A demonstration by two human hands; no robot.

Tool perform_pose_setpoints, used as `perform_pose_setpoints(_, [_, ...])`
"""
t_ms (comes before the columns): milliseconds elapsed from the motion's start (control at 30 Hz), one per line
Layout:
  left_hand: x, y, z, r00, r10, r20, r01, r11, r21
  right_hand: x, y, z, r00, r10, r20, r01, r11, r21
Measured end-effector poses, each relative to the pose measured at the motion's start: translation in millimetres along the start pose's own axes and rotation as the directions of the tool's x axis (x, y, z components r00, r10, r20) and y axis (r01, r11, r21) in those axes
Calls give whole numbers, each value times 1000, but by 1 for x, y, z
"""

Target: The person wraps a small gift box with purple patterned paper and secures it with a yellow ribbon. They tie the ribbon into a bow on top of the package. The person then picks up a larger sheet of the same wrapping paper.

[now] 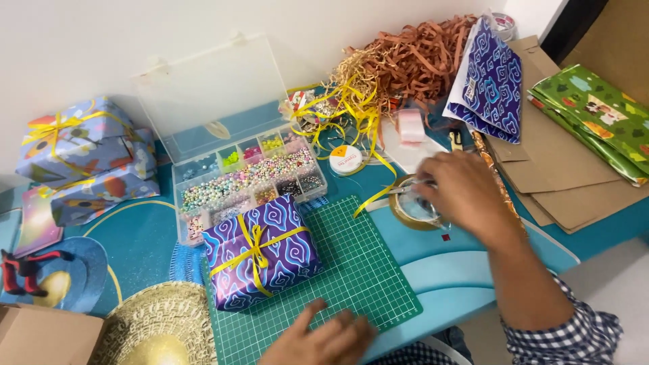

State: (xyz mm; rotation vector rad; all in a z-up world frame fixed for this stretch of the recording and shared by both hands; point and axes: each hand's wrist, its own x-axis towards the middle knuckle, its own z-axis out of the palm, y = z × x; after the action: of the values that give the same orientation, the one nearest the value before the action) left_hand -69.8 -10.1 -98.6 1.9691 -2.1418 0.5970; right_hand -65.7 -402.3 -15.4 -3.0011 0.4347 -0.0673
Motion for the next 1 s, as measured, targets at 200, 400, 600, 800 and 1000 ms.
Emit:
perform_pose_setpoints(200, [58, -30, 24, 962, -191, 195, 253, 893, -372, -15, 42, 41, 998, 31, -58, -35, 997, -69])
perform_pose_setpoints(400, [146, -41, 111, 801, -598, 25, 592, 798, 109, -20, 50, 40, 998, -10, -68, 10, 1000, 5])
perform_pose_setpoints(600, [170, -83, 149, 656, -673, -341, 748, 640, 175, -31, 54, 48, 999, 29, -18, -28, 998, 54])
perform_pose_setpoints(800, [161, -82, 142, 699, -640, -321, 677, 736, 6, -40, 55, 64, 989, 117, -92, -95, 972, 217])
perform_pose_setpoints(1000, [157, -79, 160, 759, -599, -256, 620, 785, 4, -45, 60, 74, 930, 64, -363, 45, 958, 283])
